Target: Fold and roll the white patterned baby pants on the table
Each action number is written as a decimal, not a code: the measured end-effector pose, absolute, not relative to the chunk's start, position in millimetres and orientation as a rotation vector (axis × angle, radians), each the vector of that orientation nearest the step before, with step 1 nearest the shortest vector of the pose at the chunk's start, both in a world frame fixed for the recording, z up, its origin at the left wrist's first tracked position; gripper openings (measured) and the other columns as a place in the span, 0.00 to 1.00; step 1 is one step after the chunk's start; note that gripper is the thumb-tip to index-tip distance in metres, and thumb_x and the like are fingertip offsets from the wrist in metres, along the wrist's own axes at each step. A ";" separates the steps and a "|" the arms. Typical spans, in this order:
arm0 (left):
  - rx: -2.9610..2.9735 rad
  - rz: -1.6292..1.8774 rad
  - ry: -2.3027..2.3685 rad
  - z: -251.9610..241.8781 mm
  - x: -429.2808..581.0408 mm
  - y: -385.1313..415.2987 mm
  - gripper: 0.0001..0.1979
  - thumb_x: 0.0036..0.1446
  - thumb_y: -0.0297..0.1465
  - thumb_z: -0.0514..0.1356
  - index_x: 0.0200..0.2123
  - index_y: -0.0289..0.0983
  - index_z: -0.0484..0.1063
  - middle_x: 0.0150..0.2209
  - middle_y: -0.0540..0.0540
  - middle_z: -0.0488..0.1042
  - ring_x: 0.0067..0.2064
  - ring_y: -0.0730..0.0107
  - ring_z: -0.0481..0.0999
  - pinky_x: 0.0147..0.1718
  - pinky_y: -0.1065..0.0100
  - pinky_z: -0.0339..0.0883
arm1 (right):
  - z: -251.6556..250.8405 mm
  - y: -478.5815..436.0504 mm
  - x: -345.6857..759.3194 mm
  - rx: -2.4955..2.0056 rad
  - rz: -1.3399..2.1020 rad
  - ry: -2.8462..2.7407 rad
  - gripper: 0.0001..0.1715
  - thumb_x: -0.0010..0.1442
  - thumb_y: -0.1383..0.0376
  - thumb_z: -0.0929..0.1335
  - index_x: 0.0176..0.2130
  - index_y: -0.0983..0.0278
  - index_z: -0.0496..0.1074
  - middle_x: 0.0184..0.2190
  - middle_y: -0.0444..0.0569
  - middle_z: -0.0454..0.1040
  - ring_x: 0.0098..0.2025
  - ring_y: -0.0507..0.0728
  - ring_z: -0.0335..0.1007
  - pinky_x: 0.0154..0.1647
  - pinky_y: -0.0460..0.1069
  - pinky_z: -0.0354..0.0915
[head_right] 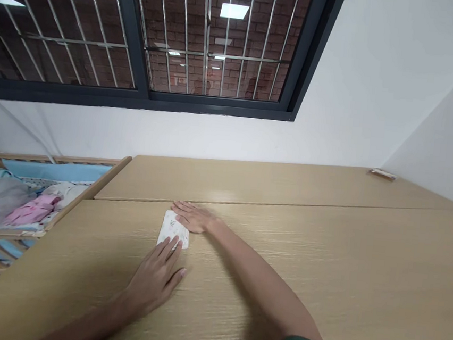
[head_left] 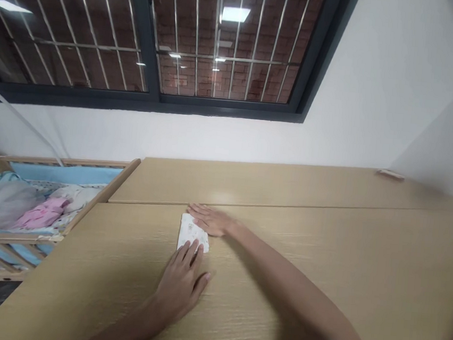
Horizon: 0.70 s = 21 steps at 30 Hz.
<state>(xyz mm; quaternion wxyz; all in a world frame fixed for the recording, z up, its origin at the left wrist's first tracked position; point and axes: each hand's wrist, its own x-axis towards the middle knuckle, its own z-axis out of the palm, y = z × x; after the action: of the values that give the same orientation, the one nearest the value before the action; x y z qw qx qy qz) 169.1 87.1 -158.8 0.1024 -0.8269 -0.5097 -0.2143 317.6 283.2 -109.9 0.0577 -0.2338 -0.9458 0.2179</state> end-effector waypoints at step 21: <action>-2.447 -0.518 -2.248 -111.7 120.2 114.5 0.13 0.64 0.37 0.53 0.27 0.41 0.61 0.26 0.51 0.73 0.29 0.67 0.71 0.28 0.67 0.52 | -112.2 215.9 312.5 -1.171 0.925 -2.170 0.16 0.54 0.62 0.74 0.40 0.66 0.71 0.32 0.44 0.72 0.31 0.51 0.65 0.30 0.44 0.58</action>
<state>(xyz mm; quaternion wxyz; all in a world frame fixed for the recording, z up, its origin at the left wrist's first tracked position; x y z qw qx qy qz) 120.2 114.5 -111.7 -0.1104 -0.7233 -0.6643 -0.1530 312.5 215.9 -112.2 0.2513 -0.4303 -0.7975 0.3400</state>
